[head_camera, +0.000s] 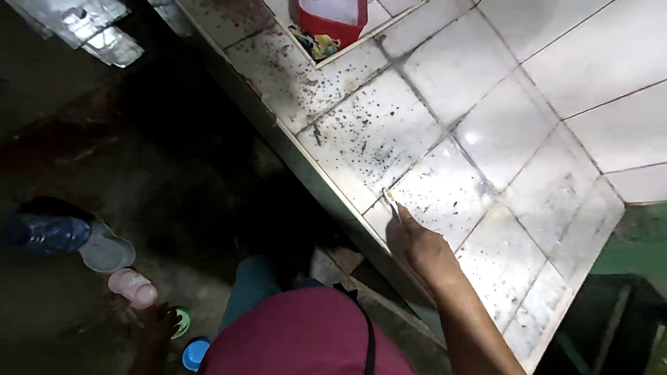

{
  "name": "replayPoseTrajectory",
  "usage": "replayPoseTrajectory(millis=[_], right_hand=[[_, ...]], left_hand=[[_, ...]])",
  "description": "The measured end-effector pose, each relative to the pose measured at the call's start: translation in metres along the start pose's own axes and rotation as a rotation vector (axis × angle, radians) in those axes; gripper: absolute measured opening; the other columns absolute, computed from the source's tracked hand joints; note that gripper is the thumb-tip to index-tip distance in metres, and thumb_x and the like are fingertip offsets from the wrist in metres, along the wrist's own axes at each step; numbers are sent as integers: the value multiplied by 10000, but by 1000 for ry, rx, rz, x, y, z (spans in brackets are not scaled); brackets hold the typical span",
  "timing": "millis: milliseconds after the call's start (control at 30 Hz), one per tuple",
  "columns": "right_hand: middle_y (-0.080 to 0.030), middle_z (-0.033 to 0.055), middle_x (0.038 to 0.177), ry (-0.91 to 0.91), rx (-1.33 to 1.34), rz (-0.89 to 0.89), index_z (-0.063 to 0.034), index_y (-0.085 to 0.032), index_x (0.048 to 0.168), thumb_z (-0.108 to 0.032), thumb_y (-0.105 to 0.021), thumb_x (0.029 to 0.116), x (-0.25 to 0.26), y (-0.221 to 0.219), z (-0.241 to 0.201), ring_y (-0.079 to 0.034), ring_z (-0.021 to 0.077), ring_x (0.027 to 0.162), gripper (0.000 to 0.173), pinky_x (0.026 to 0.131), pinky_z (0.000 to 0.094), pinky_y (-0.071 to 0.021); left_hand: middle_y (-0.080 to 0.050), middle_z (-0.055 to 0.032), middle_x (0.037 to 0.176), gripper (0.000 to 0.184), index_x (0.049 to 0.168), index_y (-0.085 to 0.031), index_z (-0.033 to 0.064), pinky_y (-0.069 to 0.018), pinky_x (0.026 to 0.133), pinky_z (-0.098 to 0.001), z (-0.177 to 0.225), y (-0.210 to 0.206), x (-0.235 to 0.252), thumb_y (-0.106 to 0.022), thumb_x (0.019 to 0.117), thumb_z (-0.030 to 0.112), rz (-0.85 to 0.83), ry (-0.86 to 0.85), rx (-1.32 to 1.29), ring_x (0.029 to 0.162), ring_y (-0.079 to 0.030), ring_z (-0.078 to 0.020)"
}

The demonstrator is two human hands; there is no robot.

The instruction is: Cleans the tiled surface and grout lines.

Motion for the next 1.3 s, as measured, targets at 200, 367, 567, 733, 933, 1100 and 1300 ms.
replayPoseTrajectory(millis=[200,367,567,733,933,1100,1300], right_hand=[[-666,328,1215,-176,86,88,-281,-292,1639,-322,-328,1140,75,41,10,-649,546,1109,502,912,720,-484],[-663,322,1216,-370,196,71,-231,-241,1652,-245,-365,1127,50,27,-27,-658,528,1100,539,919,695,-506],[-695,281,1152,-576,264,28,-217,-254,1649,-235,-373,1132,-5,-8,-78,-694,477,1041,531,892,634,-541],[-656,318,1232,-663,343,45,-168,-250,1632,-246,-330,1134,46,11,-64,-654,516,1123,511,925,689,-505],[-675,287,1138,-718,294,-38,-77,-275,1589,-206,-351,1130,2,-3,-101,-695,471,1028,484,873,612,-553],[-663,244,1153,-790,141,-244,5,-477,1337,-163,-385,1107,-17,-6,-115,-701,410,1064,299,851,542,-576],[-648,260,1202,-802,236,-291,57,-549,1273,-155,-636,975,58,29,-73,-665,415,1109,375,861,610,-550]], left_hand=[[-497,-267,1449,539,1568,-263,-18,-527,949,-432,98,-1,-4,-441,1080,126,-186,48,98,1161,-614,-307],[-492,-312,1447,497,1549,-340,-13,-497,987,-520,215,18,89,-463,1100,160,-205,-209,213,1203,-587,-389],[-363,-271,1593,539,1563,-320,-17,-376,1178,-496,478,51,71,-482,1080,160,-63,-938,214,1440,-435,-374],[-398,-282,1561,557,1537,-331,-72,-364,1168,-332,627,32,12,-466,1062,188,-105,-1315,69,1406,-457,-270],[-489,-294,1484,475,1474,-423,-116,-375,1164,-301,702,-24,-16,-431,1076,143,-206,-1438,105,1381,-505,-238],[-508,-228,1496,478,1511,-448,11,-408,1160,-382,723,-72,29,-426,1097,248,-239,-1536,229,1385,-511,-260],[-538,-224,1458,480,1490,-456,12,-449,1124,-404,720,-91,37,-465,1081,263,-196,-1497,268,1337,-549,-270]])
Point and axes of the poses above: each hand's wrist, its own x-axis towards the middle knuckle, its own y-axis out of the back of the hand, z = x × y, the point moved 7 cm from there along x, towards the middle knuckle
